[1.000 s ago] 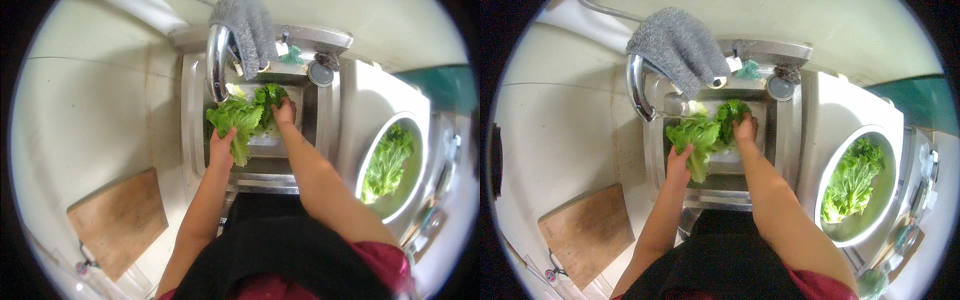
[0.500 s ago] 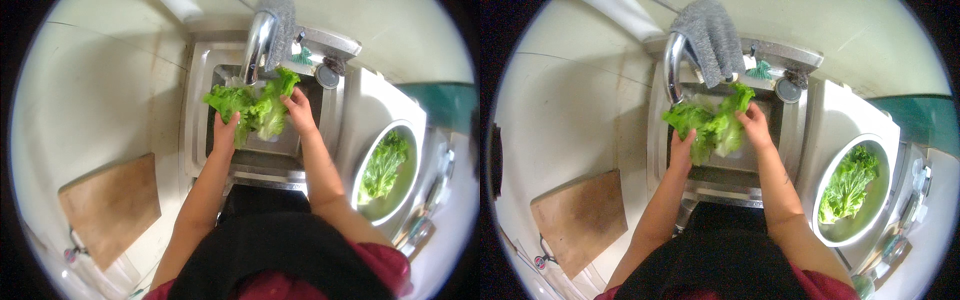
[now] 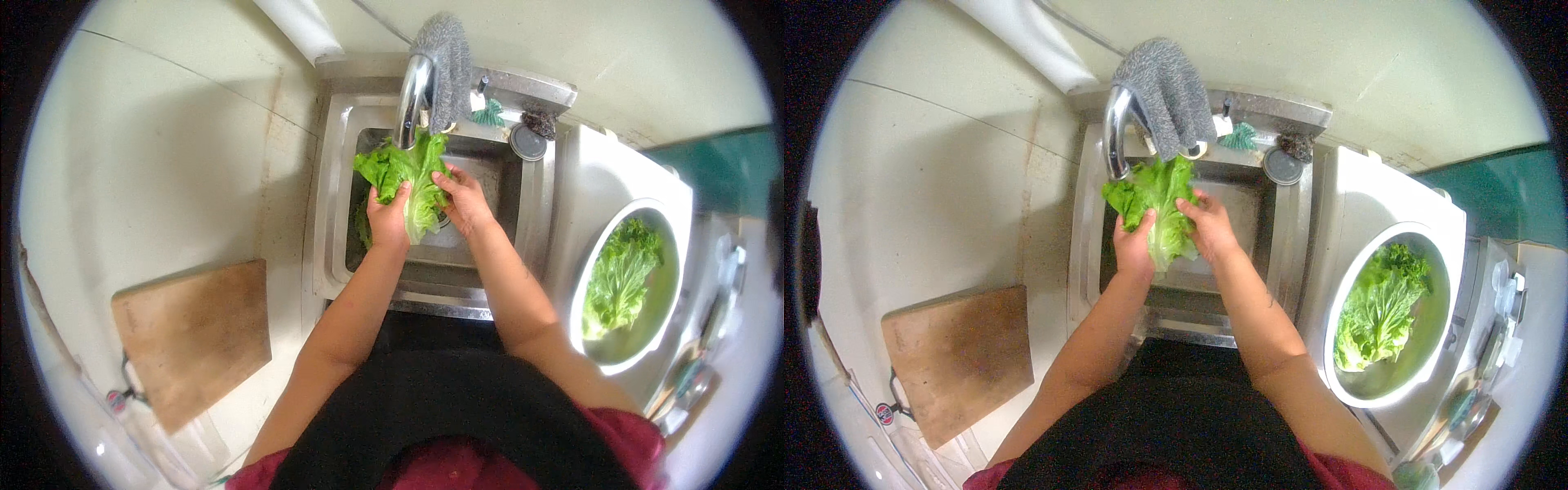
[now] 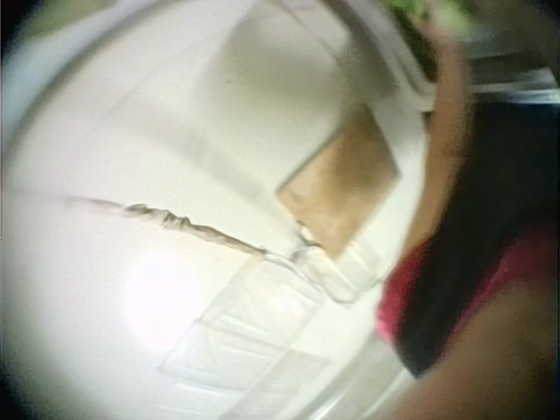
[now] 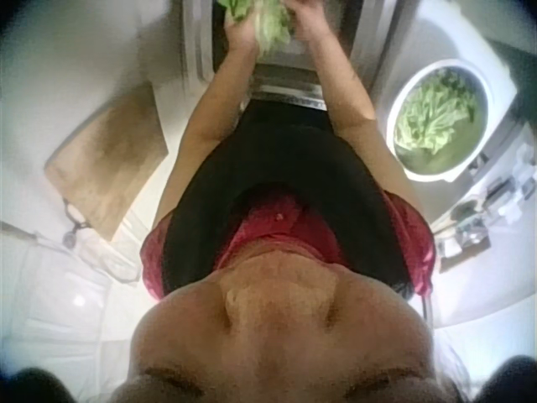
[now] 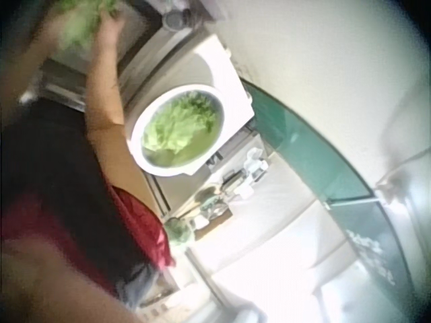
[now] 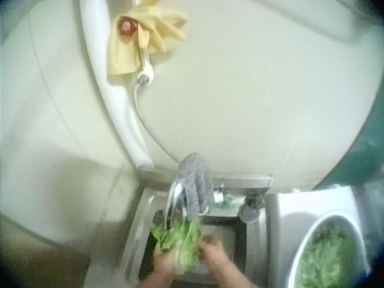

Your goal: The person seals a plastic bag containing food items with a stapler and attaches a printed receipt. They then walk to a sink and wash multiple lettuce leaves under running water, placing the cleaned leaves into a metal bowl.

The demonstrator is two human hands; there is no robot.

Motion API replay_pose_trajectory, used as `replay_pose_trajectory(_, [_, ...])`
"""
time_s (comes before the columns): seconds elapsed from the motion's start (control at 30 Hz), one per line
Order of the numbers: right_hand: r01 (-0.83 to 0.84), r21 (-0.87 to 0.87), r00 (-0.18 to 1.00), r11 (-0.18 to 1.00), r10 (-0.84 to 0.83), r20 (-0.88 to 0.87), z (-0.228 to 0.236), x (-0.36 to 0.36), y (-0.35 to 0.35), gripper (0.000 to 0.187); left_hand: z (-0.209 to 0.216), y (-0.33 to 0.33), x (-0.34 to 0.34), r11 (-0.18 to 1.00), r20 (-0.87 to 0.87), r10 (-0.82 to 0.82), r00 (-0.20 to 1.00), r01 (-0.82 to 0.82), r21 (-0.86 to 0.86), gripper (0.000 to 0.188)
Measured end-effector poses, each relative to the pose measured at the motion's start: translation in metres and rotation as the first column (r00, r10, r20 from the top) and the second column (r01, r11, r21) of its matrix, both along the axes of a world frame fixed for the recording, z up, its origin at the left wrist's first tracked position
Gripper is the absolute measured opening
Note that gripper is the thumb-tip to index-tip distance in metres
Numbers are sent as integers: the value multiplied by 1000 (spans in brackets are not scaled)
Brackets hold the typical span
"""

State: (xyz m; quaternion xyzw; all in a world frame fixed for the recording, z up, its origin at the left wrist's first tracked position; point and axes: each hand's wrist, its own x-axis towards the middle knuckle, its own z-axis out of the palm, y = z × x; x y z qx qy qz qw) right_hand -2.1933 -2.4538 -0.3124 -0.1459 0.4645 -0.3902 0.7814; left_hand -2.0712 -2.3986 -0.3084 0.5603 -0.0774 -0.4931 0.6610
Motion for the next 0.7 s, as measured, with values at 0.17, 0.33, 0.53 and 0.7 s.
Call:
replay_pose_trajectory(0.17, [68, 75, 989, 995, -77, 127, 3, -1, 4, 23, 2, 2, -3, 998, -172, 22, 985, -31, -49, 50])
replay_pose_trajectory(0.33, [234, 66, 942, 970, -243, 231, 7, -5, -5, 18, -2, -3, 2, 965, -174, -244, 954, 221, -144, 45])
replay_pose_trajectory(0.53, [277, -64, 949, 959, -263, 173, 19, -5, -17, 14, 5, -6, 2, 963, -7, -270, 963, 270, -20, 43])
replay_pose_trajectory(0.7, [298, -353, 941, 887, -335, -49, 18, -18, -15, 11, -13, 4, 20, 978, 294, -185, 938, 147, 148, 41])
